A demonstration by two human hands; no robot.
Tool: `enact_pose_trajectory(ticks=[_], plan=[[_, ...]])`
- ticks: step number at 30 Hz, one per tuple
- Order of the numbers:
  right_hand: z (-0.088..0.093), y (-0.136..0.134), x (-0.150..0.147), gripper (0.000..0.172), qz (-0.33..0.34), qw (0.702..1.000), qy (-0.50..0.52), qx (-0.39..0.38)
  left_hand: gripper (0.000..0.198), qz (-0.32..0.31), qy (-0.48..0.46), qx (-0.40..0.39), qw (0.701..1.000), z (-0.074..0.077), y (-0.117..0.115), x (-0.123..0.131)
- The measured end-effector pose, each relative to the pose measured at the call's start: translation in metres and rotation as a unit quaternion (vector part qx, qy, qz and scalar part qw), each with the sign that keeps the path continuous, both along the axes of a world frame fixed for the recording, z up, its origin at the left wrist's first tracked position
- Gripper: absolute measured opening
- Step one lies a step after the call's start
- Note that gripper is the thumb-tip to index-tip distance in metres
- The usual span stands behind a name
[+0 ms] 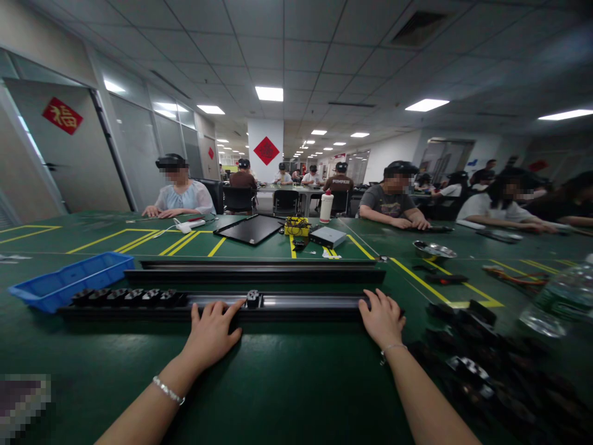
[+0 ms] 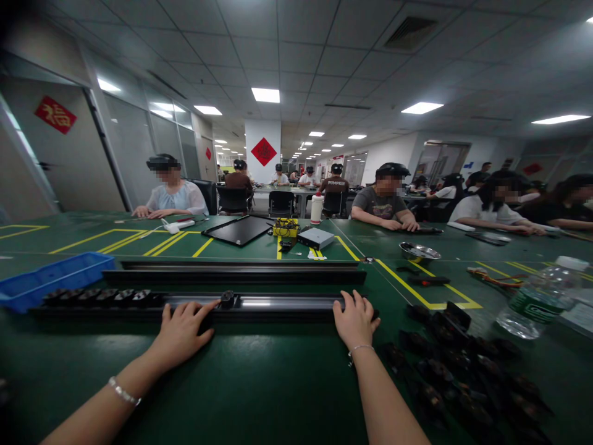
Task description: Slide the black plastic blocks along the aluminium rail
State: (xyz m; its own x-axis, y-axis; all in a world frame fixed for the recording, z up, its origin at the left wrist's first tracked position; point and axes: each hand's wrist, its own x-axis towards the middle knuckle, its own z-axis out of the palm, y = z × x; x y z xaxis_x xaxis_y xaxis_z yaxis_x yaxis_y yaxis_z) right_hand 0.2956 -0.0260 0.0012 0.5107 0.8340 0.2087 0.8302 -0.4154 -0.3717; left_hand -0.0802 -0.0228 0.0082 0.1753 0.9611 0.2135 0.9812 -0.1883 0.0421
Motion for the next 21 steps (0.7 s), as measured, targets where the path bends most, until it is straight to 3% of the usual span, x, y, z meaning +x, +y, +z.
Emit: enact_pose_trajectory(ticks=[7,15,21], plan=[[0.002,-0.001,-0.004,0.053,-0.009,1.000,0.003,0.005,0.060,-0.005,-0.002,-0.017,1.000,0.004,0.004,0.004],[0.001,0.000,-0.005,0.053,-0.018,0.999,-0.034,0.002,0.051,-0.085,-0.036,0.101,0.991,-0.018,0.007,0.006],[0.000,0.000,-0.005,0.053,-0.016,0.998,-0.052,0.007,0.050,-0.127,-0.036,0.135,0.982,-0.022,0.009,0.009]])
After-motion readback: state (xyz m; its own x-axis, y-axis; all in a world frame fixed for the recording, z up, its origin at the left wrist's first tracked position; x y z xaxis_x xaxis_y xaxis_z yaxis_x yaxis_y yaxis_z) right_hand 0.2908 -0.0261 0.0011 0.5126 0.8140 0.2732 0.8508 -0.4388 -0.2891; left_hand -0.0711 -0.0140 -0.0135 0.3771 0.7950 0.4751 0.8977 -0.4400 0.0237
